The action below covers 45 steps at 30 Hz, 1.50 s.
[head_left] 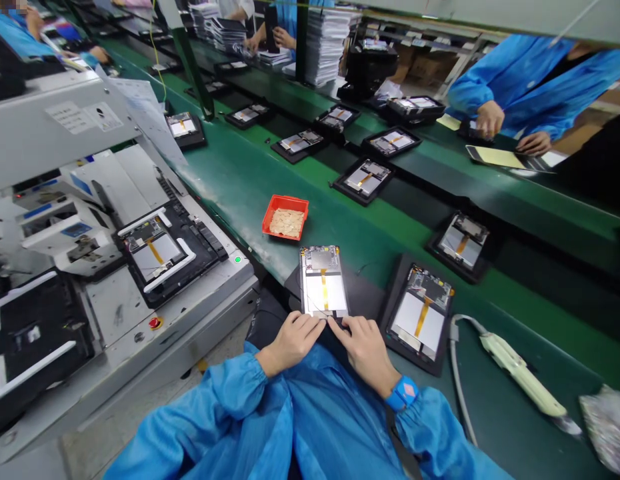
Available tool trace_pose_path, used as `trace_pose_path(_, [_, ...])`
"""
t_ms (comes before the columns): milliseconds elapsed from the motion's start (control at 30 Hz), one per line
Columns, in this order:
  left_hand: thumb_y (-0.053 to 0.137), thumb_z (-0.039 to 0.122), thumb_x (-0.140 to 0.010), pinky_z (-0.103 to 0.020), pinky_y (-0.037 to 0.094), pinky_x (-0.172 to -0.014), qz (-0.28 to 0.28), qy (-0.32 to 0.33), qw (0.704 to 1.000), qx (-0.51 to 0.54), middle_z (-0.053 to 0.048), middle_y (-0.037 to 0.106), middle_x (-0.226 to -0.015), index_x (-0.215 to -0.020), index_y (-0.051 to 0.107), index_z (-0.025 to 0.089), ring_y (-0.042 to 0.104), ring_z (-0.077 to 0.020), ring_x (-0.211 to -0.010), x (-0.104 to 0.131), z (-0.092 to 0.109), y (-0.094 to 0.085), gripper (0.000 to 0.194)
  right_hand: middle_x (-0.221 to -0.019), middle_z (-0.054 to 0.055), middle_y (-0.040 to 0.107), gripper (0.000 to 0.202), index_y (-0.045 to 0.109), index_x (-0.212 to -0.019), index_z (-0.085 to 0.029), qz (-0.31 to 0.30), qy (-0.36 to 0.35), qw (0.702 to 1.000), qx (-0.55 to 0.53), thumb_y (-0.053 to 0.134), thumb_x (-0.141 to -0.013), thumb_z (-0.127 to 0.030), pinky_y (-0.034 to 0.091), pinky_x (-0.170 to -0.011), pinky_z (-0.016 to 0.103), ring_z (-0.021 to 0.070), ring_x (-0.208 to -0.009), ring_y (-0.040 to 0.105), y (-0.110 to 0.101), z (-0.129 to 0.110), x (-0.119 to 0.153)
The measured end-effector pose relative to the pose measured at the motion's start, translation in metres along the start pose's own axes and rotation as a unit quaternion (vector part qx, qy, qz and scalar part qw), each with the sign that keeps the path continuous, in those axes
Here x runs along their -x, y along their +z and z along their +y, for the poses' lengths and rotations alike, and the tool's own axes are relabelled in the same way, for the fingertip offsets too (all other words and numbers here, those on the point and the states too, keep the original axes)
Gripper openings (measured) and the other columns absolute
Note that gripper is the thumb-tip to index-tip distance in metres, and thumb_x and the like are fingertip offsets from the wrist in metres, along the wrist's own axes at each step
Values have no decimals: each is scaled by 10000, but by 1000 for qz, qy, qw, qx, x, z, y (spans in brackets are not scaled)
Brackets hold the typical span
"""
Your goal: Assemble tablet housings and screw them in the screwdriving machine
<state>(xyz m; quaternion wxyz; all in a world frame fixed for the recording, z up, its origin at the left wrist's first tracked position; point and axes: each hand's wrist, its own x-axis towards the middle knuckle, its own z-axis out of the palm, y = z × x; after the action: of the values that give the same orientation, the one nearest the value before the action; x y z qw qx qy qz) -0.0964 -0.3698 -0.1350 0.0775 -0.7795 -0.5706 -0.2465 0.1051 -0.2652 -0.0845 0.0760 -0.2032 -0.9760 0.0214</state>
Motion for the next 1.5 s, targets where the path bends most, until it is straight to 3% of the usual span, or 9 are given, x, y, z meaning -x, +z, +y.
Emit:
trace_pose_path(133, [420, 148, -1001, -387, 441, -833, -3, -4, 1000, 2, -121, 708, -1110, -1258, 585, 126, 622, -210, -966, 1, 1, 2, 307, -1040, 113, 608, 450, 583, -1373, -227, -5, 3, 1000, -20, 472, -953, -109, 353, -727, 367, 232, -895, 486, -3, 5, 4])
trace_pose_path(367, [422, 142, -990, -395, 422, -855, 15, -19, 999, 32, -119, 699, -1125, -1253, 600, 126, 603, -223, -995, 3, 1, 5, 318, -970, 101, 601, 381, 647, -1262, -194, 30, 69, 993, -88, 420, -968, -109, 366, -715, 361, 227, -868, 481, -10, 20, 10])
trace_pose_path(567, [435, 143, -975, -397, 425, -833, -4, -94, 991, 90, -104, 691, -1071, -1206, 625, 154, 587, -222, -957, -10, 7, -9, 300, -905, 66, 621, 157, 666, -984, -194, 48, 141, 964, -222, 514, -981, -230, 407, -771, 354, 213, -869, 529, -13, 9, -15])
trace_pose_path(700, [454, 169, -976, -392, 433, -812, -17, -149, 983, 110, -88, 684, -988, -1122, 650, 175, 574, -219, -914, -20, 10, -15, 244, -819, 31, 617, 110, 628, -851, -208, -10, 160, 951, -264, 559, -933, -183, 426, -754, 325, 196, -813, 544, -13, 10, -39])
trace_pose_path(1033, [422, 139, -969, -396, 423, -806, -22, -110, 991, 77, -93, 678, -993, -1124, 645, 158, 566, -222, -914, -17, 9, -7, 272, -810, 20, 615, 98, 622, -820, -211, -94, 137, 961, -223, 580, -897, -166, 404, -720, 303, 181, -787, 537, -13, 18, -56])
trace_pose_path(1500, [406, 145, -978, -386, 405, -794, -19, -111, 990, 81, -93, 676, -986, -1134, 636, 157, 570, -216, -908, -16, 8, -5, 278, -824, 27, 616, 107, 645, -883, -217, -67, 149, 951, -263, 552, -915, -176, 436, -731, 315, 189, -796, 554, -10, 23, -50])
